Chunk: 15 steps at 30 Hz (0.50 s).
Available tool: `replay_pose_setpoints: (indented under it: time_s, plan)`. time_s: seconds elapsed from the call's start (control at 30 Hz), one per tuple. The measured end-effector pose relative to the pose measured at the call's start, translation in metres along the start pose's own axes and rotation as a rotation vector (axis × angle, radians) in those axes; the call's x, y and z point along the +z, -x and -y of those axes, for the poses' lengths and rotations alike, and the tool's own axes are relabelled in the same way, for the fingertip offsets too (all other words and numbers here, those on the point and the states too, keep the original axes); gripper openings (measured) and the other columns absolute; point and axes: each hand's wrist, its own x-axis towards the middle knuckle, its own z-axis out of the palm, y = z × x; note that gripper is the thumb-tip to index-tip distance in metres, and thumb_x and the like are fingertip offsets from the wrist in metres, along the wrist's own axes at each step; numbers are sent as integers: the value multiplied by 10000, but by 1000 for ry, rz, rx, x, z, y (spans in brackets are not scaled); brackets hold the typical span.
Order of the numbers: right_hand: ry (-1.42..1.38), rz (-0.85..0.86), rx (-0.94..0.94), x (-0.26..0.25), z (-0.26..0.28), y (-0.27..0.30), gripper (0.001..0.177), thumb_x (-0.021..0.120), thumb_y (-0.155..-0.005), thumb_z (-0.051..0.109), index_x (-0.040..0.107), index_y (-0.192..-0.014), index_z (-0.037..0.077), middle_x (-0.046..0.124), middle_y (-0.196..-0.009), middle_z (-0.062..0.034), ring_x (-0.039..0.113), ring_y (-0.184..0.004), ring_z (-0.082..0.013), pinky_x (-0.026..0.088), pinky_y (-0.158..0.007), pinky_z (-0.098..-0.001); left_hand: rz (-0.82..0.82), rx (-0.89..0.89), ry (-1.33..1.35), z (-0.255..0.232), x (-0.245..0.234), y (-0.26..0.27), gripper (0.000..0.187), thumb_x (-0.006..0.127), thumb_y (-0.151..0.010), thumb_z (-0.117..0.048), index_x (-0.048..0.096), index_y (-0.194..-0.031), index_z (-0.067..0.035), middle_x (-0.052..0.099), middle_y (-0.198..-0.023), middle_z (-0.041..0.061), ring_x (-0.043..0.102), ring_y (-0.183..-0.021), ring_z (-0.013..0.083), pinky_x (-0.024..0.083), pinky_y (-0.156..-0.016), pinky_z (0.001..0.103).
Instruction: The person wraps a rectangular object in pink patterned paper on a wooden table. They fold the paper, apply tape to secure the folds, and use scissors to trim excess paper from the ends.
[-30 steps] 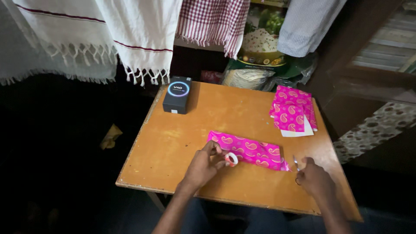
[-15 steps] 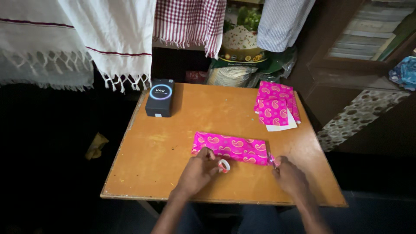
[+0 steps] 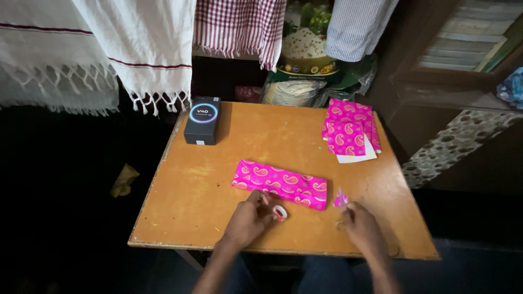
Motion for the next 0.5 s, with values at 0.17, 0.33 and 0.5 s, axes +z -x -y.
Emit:
replay_pose_setpoints:
  time_s: [0.17, 0.33, 0.5]
  plan:
    - [-480, 48, 59, -9, 0, 3, 222, 504, -1043, 227, 630, -1065, 45, 642, -748, -100, 605, -629, -174, 497, -586, -351, -23, 174, 80, 15, 0, -11, 325, 756, -830, -42, 489, -1014, -59, 749, -1050, 140, 735, -1050, 270, 552, -882, 367]
    - [-1157, 474, 92, 31, 41, 19, 171, 626, -1031, 162, 575, -1184, 104, 558, -900, 23, 519, -760, -68, 439, -633, -254, 117, 70, 843, 24, 0, -23, 213, 666, -896, 50, 504, -1017, -17, 712, -1083, 147, 727, -1021, 270, 602, -882, 395]
    - [-1192, 681, 75, 52, 66, 35, 270, 651, -966, 172, 649, -1207, 51, 618, -944, -5, 588, -832, -100, 506, -759, -275, -73, 151, 424, 36, -21, -6, 306, 707, -875, 92, 475, -1023, -43, 747, -1119, 132, 736, -1103, 210, 593, -924, 322]
